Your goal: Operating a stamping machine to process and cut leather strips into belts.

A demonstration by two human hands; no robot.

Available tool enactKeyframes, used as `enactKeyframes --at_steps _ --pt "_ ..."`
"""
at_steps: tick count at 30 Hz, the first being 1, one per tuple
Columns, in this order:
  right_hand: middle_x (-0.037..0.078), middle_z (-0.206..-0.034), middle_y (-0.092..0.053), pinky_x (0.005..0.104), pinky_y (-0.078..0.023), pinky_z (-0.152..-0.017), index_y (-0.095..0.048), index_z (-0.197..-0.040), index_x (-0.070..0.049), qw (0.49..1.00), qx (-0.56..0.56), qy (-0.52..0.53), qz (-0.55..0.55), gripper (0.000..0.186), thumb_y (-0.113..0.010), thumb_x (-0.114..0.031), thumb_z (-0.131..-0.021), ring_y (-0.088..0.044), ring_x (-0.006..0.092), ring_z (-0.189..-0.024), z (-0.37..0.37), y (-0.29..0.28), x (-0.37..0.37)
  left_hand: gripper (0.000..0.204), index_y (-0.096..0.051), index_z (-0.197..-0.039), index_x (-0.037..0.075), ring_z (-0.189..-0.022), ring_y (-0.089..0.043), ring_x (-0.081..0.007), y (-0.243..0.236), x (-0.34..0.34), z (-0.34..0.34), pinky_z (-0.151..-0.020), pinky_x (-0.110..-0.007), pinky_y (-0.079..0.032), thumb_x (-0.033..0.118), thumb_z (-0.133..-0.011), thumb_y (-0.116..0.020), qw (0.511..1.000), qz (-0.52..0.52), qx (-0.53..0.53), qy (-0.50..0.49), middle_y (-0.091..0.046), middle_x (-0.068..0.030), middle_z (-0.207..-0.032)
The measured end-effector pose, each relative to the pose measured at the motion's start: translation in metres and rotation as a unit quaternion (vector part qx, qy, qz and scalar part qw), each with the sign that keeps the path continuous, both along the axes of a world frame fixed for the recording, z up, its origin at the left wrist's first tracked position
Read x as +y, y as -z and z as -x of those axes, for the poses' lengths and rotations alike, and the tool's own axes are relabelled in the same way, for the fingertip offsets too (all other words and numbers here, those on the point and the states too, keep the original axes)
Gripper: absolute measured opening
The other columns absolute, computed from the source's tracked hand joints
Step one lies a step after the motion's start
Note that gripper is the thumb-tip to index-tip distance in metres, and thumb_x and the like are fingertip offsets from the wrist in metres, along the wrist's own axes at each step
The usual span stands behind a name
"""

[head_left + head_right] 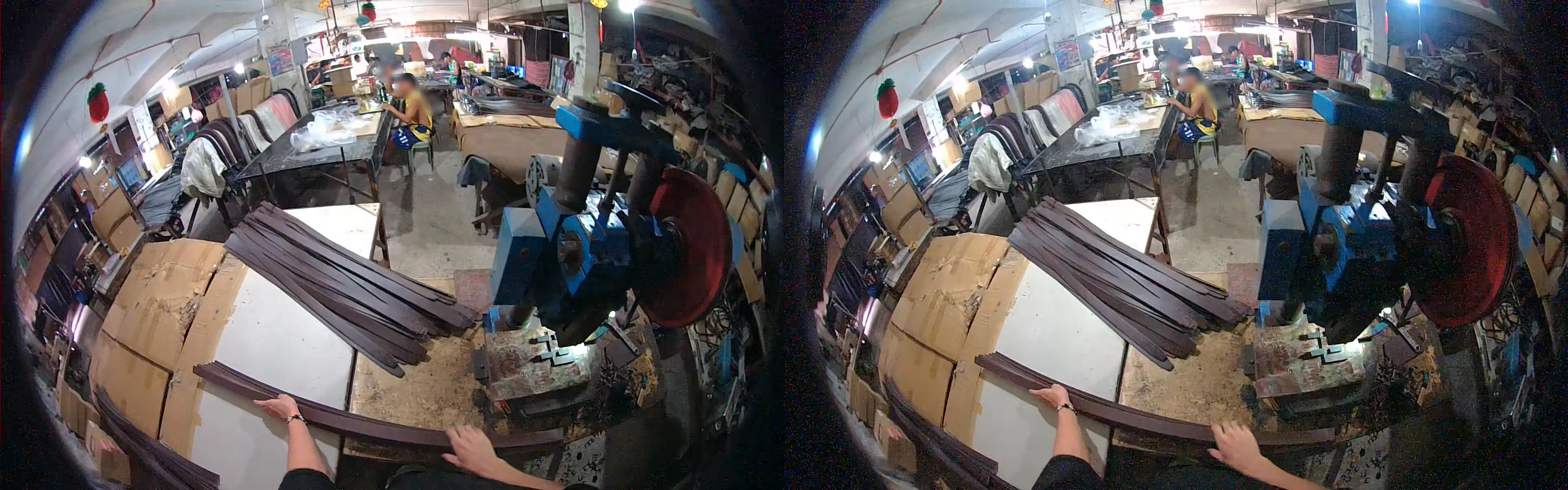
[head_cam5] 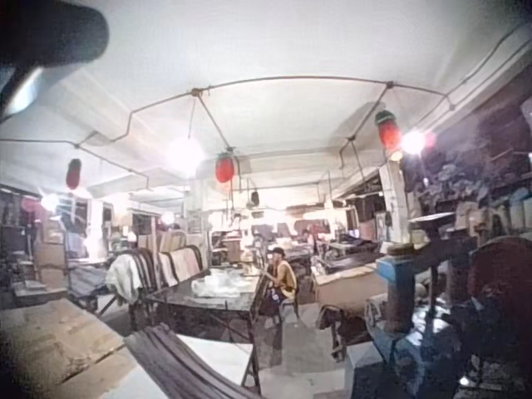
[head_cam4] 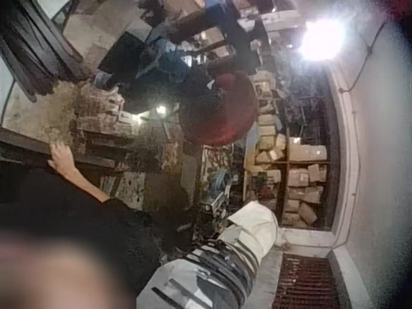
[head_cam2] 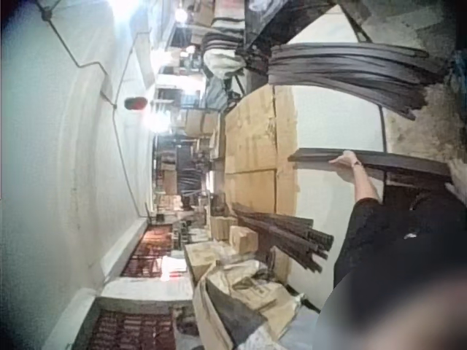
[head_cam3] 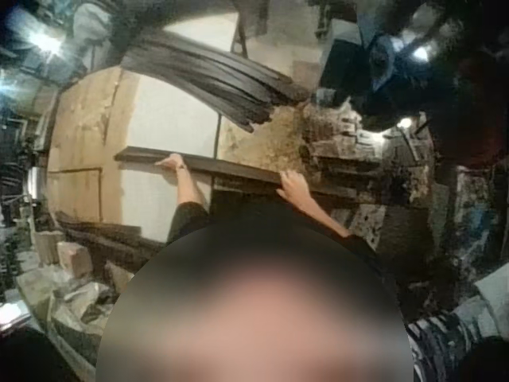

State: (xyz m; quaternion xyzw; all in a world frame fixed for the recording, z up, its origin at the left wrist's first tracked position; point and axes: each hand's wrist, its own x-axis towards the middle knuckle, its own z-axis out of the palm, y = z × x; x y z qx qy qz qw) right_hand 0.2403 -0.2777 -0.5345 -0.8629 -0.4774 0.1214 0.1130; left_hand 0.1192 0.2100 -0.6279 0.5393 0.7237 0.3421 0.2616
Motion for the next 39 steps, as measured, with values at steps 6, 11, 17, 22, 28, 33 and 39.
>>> enactKeyframes --at_steps 6,11,17,22,28,33,39 --pt "0.015 -0.11 -0.058 0.0471 -0.051 -0.087 -0.051 -0.128 -0.002 0.998 -0.038 -0.034 0.04 0.061 -0.075 -0.039 -0.085 -0.057 0.0331 -0.111 0.011 0.017 0.033 0.077 -0.019 -0.159 0.003 -0.143 -0.034 -0.0465 -0.002 -0.024 -0.012 -0.123 -0.052 -0.021 0.003 -0.093 -0.059 0.973 -0.228 0.035 -0.028 -0.031 -0.0329 -0.155" --pt "0.015 -0.113 -0.057 0.0514 -0.049 -0.086 -0.052 -0.125 -0.005 0.994 -0.076 -0.038 0.063 0.064 -0.081 -0.04 -0.08 -0.055 0.0331 -0.115 0.016 0.011 0.036 0.015 -0.073 -0.097 0.007 -0.128 -0.056 -0.0297 -0.011 -0.034 0.002 -0.122 -0.062 -0.014 0.019 -0.093 -0.066 0.949 -0.246 0.038 0.195 -0.068 -0.0089 -0.122" --pt "0.017 -0.131 -0.054 0.0487 -0.047 -0.092 -0.048 -0.138 -0.003 0.998 0.002 -0.002 0.066 0.076 -0.083 -0.031 -0.078 -0.053 0.0338 -0.124 0.015 0.013 0.037 0.033 -0.077 -0.104 0.019 -0.124 -0.059 -0.0259 -0.044 -0.034 0.009 -0.123 -0.062 -0.004 0.046 -0.085 -0.074 0.884 -0.121 0.11 0.439 -0.073 -0.0062 -0.111" --pt "0.016 -0.127 -0.058 0.0463 -0.049 -0.092 -0.05 -0.134 -0.003 1.0 -0.018 -0.014 0.018 0.068 -0.08 -0.021 -0.076 -0.057 0.0327 -0.12 0.012 0.017 0.031 0.087 -0.058 -0.139 0.02 -0.137 -0.047 -0.0292 -0.096 -0.015 0.035 -0.119 -0.065 -0.014 0.071 -0.071 -0.076 0.557 -0.139 0.283 0.769 -0.055 -0.0112 -0.144" --pt "0.011 -0.114 -0.065 0.042 -0.051 -0.088 -0.057 -0.125 -0.004 1.0 -0.022 0.006 0.007 0.058 -0.078 -0.016 -0.072 -0.061 0.0292 -0.114 0.009 0.02 0.035 0.083 -0.053 -0.143 0.017 -0.118 -0.056 -0.0324 -0.083 0.015 0.017 -0.099 -0.042 -0.048 0.018 -0.066 -0.083 0.395 -0.151 0.3 0.855 -0.058 -0.0117 -0.123" --pt "0.011 -0.104 -0.064 0.0423 -0.055 -0.082 -0.056 -0.127 -0.003 1.0 -0.003 0.012 0.017 0.061 -0.08 -0.016 -0.072 -0.064 0.0306 -0.106 0.001 0.009 0.045 0.054 -0.063 -0.125 0.009 -0.105 -0.061 -0.0332 -0.085 0.01 0.007 -0.088 -0.042 -0.056 0.007 -0.072 -0.073 0.402 -0.109 0.335 0.845 -0.062 -0.013 -0.105" --pt "0.015 -0.106 -0.063 0.0435 -0.056 -0.085 -0.056 -0.117 -0.001 0.998 -0.006 -0.009 0.068 0.053 -0.082 -0.018 -0.073 -0.064 0.0319 -0.107 -0.004 0.0 0.058 0.029 -0.056 -0.096 0.0 -0.104 -0.061 -0.0369 -0.079 0.012 -0.003 -0.089 -0.044 -0.054 0.002 -0.071 -0.071 0.399 -0.112 0.329 0.848 -0.061 -0.0187 -0.103"
